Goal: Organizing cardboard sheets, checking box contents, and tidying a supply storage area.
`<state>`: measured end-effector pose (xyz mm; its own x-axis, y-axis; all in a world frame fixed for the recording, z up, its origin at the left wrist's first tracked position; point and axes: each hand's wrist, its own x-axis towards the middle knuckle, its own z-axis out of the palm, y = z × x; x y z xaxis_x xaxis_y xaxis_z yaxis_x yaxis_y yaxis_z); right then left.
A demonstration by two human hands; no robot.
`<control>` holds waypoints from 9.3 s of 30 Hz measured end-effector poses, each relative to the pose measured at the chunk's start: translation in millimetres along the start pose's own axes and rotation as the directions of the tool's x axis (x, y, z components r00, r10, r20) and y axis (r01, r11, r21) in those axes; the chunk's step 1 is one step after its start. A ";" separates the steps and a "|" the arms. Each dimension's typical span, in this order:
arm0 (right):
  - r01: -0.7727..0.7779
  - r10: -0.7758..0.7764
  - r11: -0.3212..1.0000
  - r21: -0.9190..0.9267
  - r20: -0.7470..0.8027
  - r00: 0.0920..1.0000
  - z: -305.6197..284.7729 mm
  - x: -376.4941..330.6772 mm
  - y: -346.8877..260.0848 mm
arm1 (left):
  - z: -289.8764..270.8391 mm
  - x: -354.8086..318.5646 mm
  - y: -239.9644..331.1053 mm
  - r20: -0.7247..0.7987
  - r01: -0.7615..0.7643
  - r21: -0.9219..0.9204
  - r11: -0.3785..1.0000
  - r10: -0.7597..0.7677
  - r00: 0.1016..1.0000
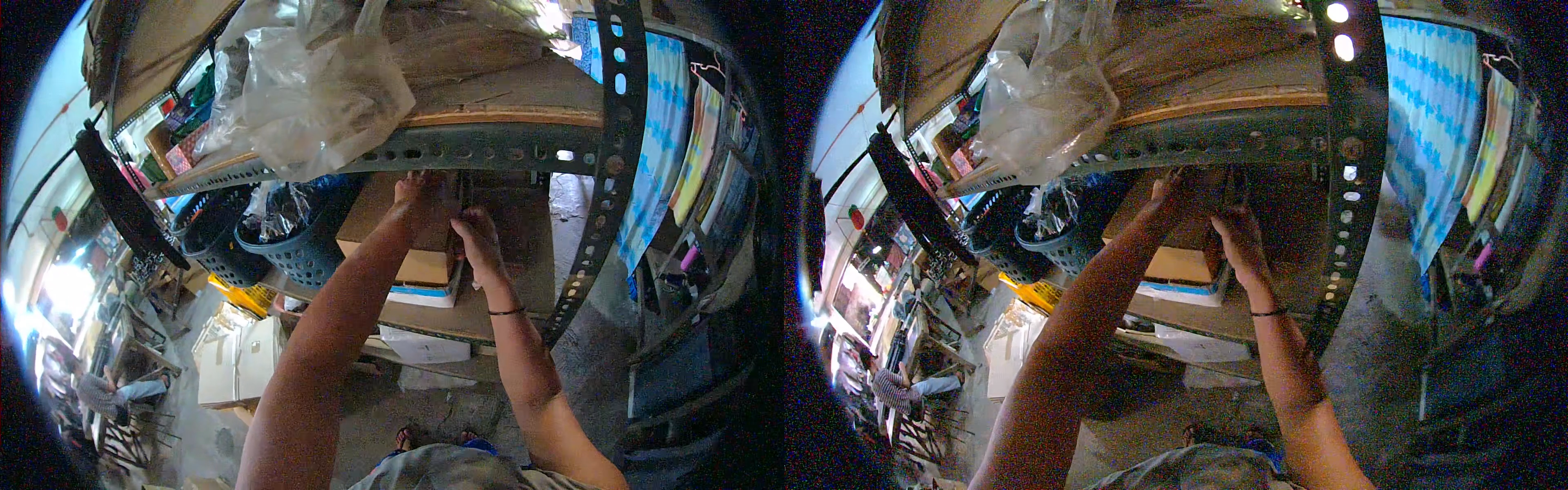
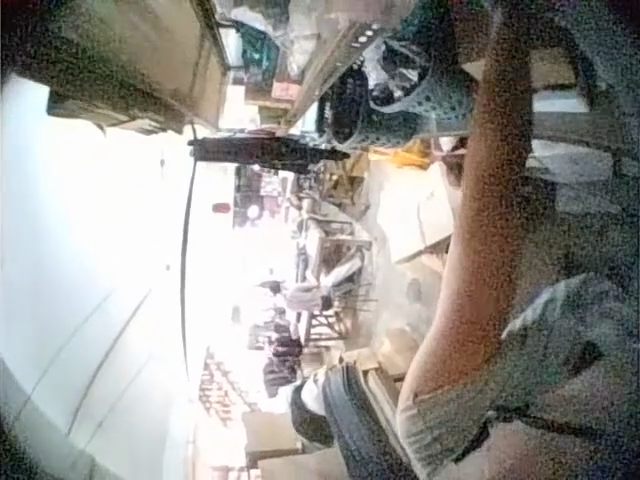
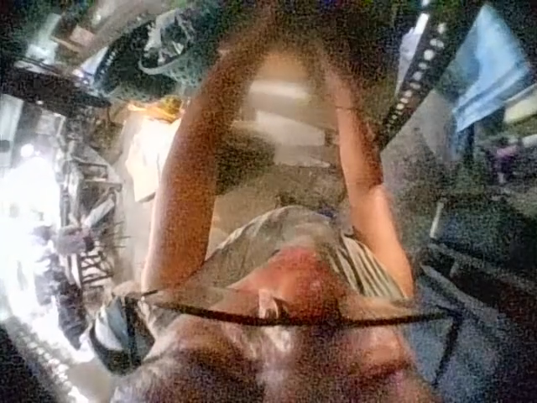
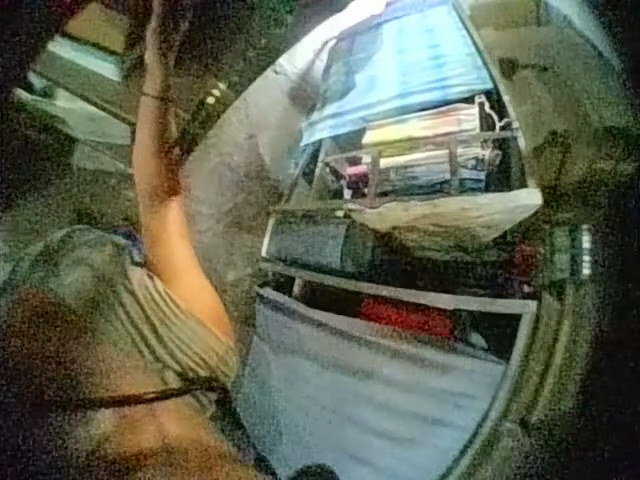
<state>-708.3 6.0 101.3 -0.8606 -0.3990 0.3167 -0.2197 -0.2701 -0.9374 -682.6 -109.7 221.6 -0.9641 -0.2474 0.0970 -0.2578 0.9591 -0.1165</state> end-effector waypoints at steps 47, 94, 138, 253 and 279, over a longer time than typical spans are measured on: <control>0.156 -0.151 0.987 -0.038 0.111 0.982 16.9 76.7 3.6 | -30.5 -7.9 -6.6 -0.183 -0.115 0.008 0.993 0.115 0.976; 0.467 -0.569 0.717 -0.517 -0.048 0.821 -4.2 -28.6 -94.2 | 83.3 -184.1 -65.7 -0.711 -0.262 -0.514 0.817 -0.235 0.663; 0.258 -0.222 0.506 -0.823 0.165 0.961 75.2 -215.5 -152.0 | 134.8 -255.5 -73.0 -0.563 -0.427 -0.813 0.394 -0.352 0.748; 0.555 -0.380 -0.596 -0.580 0.813 0.442 97.9 -101.8 -242.2 | 50.7 -216.3 -77.4 -0.766 -0.416 -0.211 0.885 0.115 0.632; 0.020 0.364 0.692 -0.722 0.373 0.854 31.1 38.0 -192.2 | -9.2 -130.8 -113.0 -0.480 -0.312 -0.610 0.728 -0.027 0.877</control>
<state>-684.5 15.5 298.0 -0.6433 -0.7654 -0.0166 -0.5010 0.4373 -0.7468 -526.8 -184.4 231.2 -0.8078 -0.1769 0.5624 0.1518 0.8594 0.4882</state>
